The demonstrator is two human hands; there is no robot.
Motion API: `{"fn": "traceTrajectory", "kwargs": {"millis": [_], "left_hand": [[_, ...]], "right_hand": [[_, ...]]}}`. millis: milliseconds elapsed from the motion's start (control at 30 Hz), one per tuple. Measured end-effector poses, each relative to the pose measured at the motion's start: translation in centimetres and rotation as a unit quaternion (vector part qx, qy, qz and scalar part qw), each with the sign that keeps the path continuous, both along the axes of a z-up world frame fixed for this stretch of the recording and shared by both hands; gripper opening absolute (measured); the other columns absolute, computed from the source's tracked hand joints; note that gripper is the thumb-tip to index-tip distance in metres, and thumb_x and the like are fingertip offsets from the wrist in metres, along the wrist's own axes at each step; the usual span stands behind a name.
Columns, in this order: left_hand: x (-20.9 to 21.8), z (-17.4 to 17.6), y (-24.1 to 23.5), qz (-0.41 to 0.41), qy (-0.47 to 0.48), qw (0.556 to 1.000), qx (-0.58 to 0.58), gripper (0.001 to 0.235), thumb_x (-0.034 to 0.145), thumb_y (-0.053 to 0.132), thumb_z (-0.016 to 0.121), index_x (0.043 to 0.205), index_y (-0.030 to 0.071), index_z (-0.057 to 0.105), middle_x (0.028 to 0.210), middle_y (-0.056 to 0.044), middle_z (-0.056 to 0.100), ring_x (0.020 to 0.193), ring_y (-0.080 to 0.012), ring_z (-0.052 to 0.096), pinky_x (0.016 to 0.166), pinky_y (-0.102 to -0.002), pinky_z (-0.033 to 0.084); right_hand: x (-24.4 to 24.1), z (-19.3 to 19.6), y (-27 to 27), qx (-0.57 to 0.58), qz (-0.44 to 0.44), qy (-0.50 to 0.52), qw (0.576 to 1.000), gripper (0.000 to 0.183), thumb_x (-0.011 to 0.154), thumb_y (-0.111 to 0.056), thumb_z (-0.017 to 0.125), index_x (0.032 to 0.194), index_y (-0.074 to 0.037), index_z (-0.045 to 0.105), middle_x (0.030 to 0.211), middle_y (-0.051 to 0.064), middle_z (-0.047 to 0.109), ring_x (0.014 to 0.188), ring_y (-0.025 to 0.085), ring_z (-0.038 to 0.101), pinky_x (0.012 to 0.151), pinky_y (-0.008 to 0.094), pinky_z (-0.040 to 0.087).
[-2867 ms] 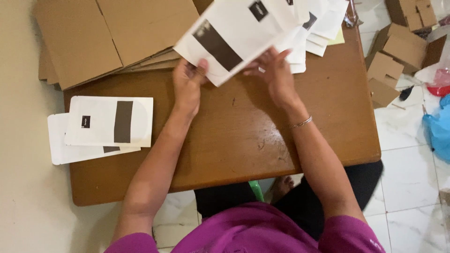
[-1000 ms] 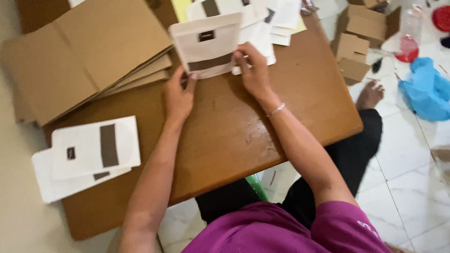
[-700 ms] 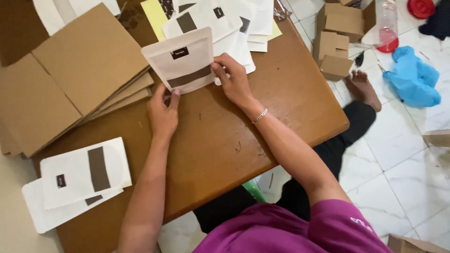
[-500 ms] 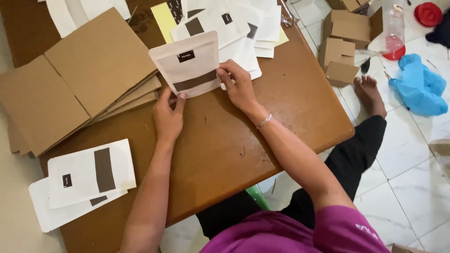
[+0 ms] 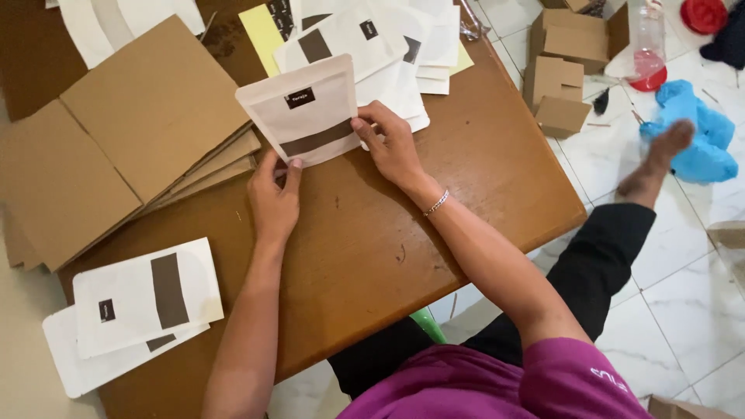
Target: Organizing and stacking white pouches on a wooden table.
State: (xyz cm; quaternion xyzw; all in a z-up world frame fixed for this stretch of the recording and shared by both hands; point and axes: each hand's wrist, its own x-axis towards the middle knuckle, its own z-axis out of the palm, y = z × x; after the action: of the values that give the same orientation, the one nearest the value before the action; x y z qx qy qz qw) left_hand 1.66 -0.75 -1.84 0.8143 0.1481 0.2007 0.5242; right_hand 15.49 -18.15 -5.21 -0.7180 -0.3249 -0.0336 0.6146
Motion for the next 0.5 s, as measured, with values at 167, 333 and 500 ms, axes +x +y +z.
{"fn": "traceTrajectory", "kwargs": {"millis": [167, 333, 500], "left_hand": [[-0.1, -1.5, 0.6, 0.020, -0.013, 0.999, -0.024, 0.022, 0.102, 0.004, 0.061, 0.124, 0.004, 0.066, 0.109, -0.016, 0.070, 0.106, -0.0297, 0.066, 0.093, -0.048, 0.053], [0.0, -1.1, 0.2, 0.033, -0.052, 0.997, -0.049, 0.017, 0.101, 0.008, 0.065, 0.118, 0.006, 0.066, 0.104, -0.013, 0.071, 0.102, -0.0235, 0.067, 0.094, -0.046, 0.054], [-0.3, -0.8, 0.5, 0.061, -0.088, 0.994, -0.017, 0.013, 0.108, 0.013, 0.057, 0.112, 0.007, 0.067, 0.097, -0.010, 0.071, 0.096, -0.0192, 0.067, 0.088, -0.043, 0.056]], "right_hand": [[0.3, -0.8, 0.0, -0.011, 0.021, 0.012, 1.000, 0.016, 0.106, -0.016, 0.065, 0.119, -0.008, 0.068, 0.099, 0.011, 0.066, 0.092, 0.025, 0.068, 0.078, 0.040, 0.058], [0.3, -0.7, -0.3, -0.030, 0.018, 0.015, 0.999, 0.015, 0.106, -0.013, 0.066, 0.119, -0.008, 0.068, 0.100, 0.010, 0.068, 0.094, 0.024, 0.069, 0.080, 0.040, 0.060], [-0.8, 1.7, -0.7, -0.016, 0.013, 0.004, 1.000, 0.010, 0.106, -0.009, 0.065, 0.115, -0.007, 0.070, 0.100, 0.010, 0.066, 0.097, 0.025, 0.070, 0.083, 0.041, 0.061]]}}
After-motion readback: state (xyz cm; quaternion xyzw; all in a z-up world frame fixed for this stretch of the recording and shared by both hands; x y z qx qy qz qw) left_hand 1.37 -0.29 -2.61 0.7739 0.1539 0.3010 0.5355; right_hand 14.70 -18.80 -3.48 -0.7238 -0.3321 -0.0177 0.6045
